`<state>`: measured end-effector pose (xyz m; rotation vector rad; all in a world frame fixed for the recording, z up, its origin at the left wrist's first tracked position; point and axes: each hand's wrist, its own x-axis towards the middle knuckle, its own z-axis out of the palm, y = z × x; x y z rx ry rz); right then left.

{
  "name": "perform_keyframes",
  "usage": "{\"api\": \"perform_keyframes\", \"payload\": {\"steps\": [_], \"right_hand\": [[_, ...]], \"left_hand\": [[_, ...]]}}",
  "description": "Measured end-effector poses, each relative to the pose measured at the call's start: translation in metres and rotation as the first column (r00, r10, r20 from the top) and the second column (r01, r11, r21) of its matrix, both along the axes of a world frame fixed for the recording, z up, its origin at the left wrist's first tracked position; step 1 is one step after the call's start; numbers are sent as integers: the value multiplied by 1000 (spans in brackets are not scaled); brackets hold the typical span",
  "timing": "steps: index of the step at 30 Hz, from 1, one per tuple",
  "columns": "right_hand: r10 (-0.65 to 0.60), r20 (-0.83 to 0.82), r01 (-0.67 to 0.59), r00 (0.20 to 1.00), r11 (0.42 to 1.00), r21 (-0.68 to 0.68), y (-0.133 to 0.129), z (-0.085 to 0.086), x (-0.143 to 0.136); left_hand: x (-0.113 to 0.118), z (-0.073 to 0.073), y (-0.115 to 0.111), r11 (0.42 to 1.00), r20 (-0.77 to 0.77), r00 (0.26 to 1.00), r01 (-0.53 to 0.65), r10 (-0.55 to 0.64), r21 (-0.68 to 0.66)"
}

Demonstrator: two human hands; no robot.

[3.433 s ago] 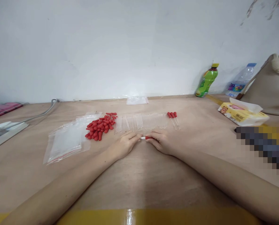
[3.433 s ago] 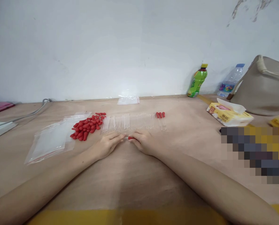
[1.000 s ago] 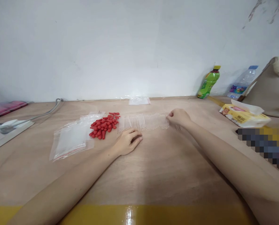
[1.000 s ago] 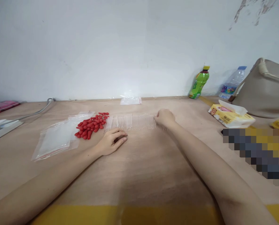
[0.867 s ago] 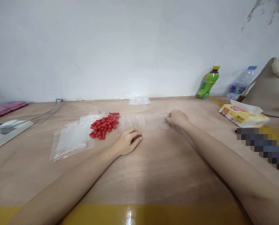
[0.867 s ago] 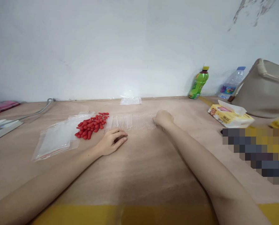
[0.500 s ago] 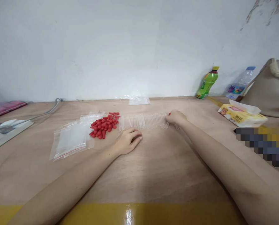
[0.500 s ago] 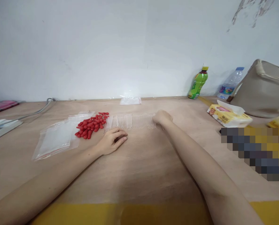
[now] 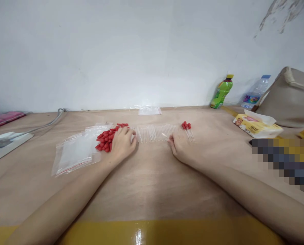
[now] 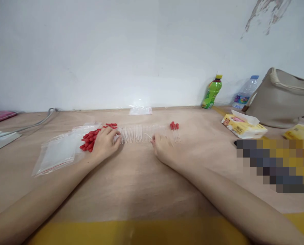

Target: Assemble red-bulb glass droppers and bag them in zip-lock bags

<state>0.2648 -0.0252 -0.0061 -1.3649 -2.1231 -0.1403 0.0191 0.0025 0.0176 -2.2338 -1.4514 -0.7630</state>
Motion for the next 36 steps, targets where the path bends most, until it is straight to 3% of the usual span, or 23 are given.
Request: {"api": "perform_keyframes", "payload": {"steps": [5,10,16,25,28,32,36], "right_hand": [[174,-128,-168,976,984,55,-1,-14,3],[186,-179,-186,966,982,19,3,-17,3],[183,-188,-185,965,983,8,2,-18,2],[228,-117,-226,966,974,33,0,-12,1],[228,-111,-227,967,974,30,-1,-10,1],[206,-146,-209,968,978,-1,-2,-10,3],[227,-134,-233,965,972,-34,-4,-9,2]], "left_hand": [[-27,6,18,988,-76,985,-153,153,-2],[-32,-3,27,979,-157,969,-201,192,-38],[-32,-9,35,984,-151,972,-180,180,12],[-36,-7,36,990,-129,987,-80,94,114],[-31,-3,31,994,-36,999,29,-25,109],[-12,-6,8,970,137,960,239,-243,45],[10,-18,-21,928,253,911,359,-325,-102]]}}
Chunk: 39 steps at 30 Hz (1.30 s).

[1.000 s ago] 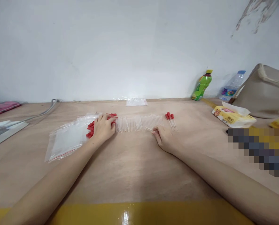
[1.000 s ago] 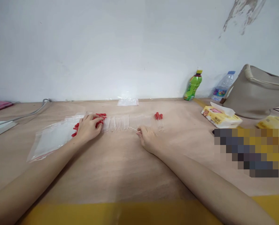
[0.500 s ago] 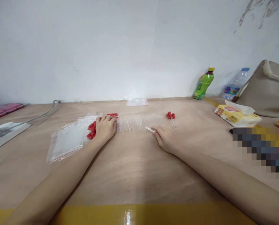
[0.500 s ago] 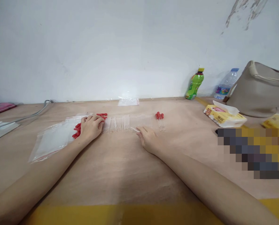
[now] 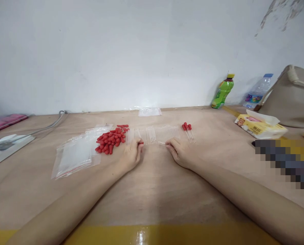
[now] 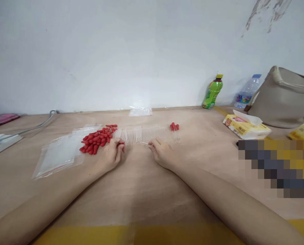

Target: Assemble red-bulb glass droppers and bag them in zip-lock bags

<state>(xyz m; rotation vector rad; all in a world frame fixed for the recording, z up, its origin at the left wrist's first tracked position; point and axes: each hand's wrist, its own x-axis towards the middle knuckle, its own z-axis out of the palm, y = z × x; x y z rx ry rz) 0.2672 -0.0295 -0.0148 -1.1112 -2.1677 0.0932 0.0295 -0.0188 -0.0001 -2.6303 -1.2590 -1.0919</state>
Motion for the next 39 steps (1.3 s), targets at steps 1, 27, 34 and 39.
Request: {"api": "perform_keyframes", "payload": {"steps": [1,27,34,39], "right_hand": [[17,10,-17,1000,1000,-1,-1,1,-1],[170,66,-170,983,985,-2,-9,9,-12],[231,13,-230,973,973,-18,-6,8,-11],[241,51,-238,969,970,-52,-8,12,-10]], "left_hand": [[4,-2,-5,999,11,999,31,-31,-29],[9,3,-12,919,92,986,166,-142,-358],[9,3,-12,929,83,983,184,-166,-322],[7,0,-11,925,62,975,220,-211,-311]]}}
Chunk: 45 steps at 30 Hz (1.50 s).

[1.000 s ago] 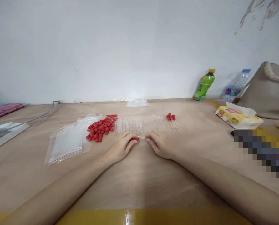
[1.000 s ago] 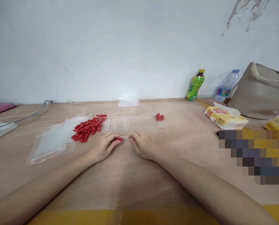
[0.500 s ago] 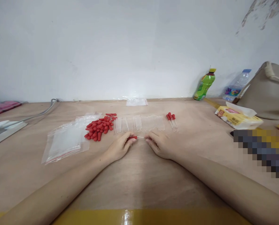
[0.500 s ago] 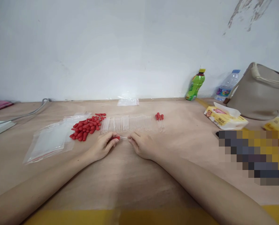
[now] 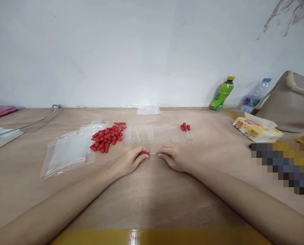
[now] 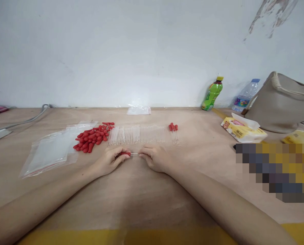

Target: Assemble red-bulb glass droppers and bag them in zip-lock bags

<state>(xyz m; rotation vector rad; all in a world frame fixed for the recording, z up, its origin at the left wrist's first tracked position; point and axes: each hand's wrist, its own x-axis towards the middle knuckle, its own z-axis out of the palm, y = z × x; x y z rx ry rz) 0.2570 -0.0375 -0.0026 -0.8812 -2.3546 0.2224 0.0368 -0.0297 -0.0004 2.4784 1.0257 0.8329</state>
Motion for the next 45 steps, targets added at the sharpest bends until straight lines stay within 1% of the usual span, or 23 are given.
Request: {"api": "perform_keyframes", "payload": {"steps": [3,7,13,19,25,27,30,33,35,37,41,45], "right_hand": [[-45,48,44,998,999,17,-2,0,0],[-72,41,71,997,997,36,-4,-4,0],[-74,14,74,997,997,-9,-7,-5,-3],[-90,-9,87,996,984,-154,-10,-2,-9],[-57,-8,51,998,938,-343,-6,-1,-11],[-55,-38,36,998,924,-380,-5,1,-12],[-75,-104,27,992,914,-405,-5,4,-13],[-130,-97,85,987,925,-371,-5,7,-11],[-167,-61,140,984,939,-313,-6,9,-10],[-180,-37,166,983,956,-242,-6,9,-10],[-162,-59,152,985,979,-138,-5,3,-11],[-146,-65,138,987,983,-118,-2,-4,-12]], "left_hand": [[0,-1,0,1000,-12,1000,4,-4,1],[0,-2,0,1000,-15,1000,-4,4,18],[-1,-4,-2,995,-43,999,36,-32,96],[-2,-5,-2,977,-121,992,68,-44,204],[-3,-6,1,932,-151,980,173,-130,319],[-5,-5,3,935,-135,984,153,-115,319],[-7,-3,4,963,-65,997,57,-41,263],[-9,0,5,980,-17,1000,-5,9,200],[-8,1,4,986,-11,1000,-13,15,169],[-7,1,4,991,-12,1000,-19,20,129],[-4,-1,2,998,17,999,-40,39,53],[-3,-3,1,999,40,998,-41,40,18]]}}
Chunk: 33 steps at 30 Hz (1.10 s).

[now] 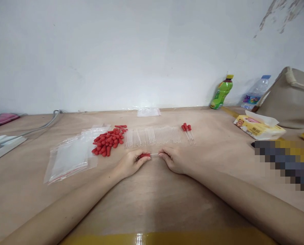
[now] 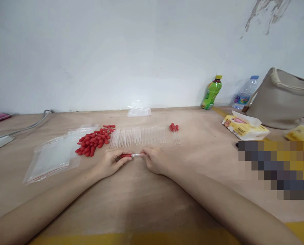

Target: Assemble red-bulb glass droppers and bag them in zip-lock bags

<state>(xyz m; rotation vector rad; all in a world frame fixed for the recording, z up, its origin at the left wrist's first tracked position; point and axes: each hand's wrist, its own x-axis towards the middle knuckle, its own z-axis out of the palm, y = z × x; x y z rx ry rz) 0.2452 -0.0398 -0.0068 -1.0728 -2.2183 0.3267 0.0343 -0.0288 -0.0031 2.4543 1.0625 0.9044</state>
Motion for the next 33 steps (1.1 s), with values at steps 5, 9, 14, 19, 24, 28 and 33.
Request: {"api": "perform_keyframes", "payload": {"steps": [5,9,14,19,24,28,33], "right_hand": [[-42,77,45,996,999,-30,-1,-1,-3],[-62,120,72,991,994,-78,-2,5,-5],[68,163,-59,984,997,-59,1,13,2],[-100,96,95,990,994,59,19,27,28],[-564,70,568,823,811,-138,51,45,76],[-684,185,709,705,678,-193,68,39,101],[-699,228,734,678,630,-255,74,20,108]], "left_hand": [[-1,-2,0,999,-39,999,15,-14,30],[-1,-1,0,999,-22,1000,18,-17,41],[0,4,3,999,26,999,27,-27,-24],[-1,4,8,996,55,998,-15,20,-85],[0,3,10,992,25,1000,-13,16,-129],[1,5,9,995,-10,1000,-20,19,-98],[2,6,9,995,-27,999,-25,22,-96]]}}
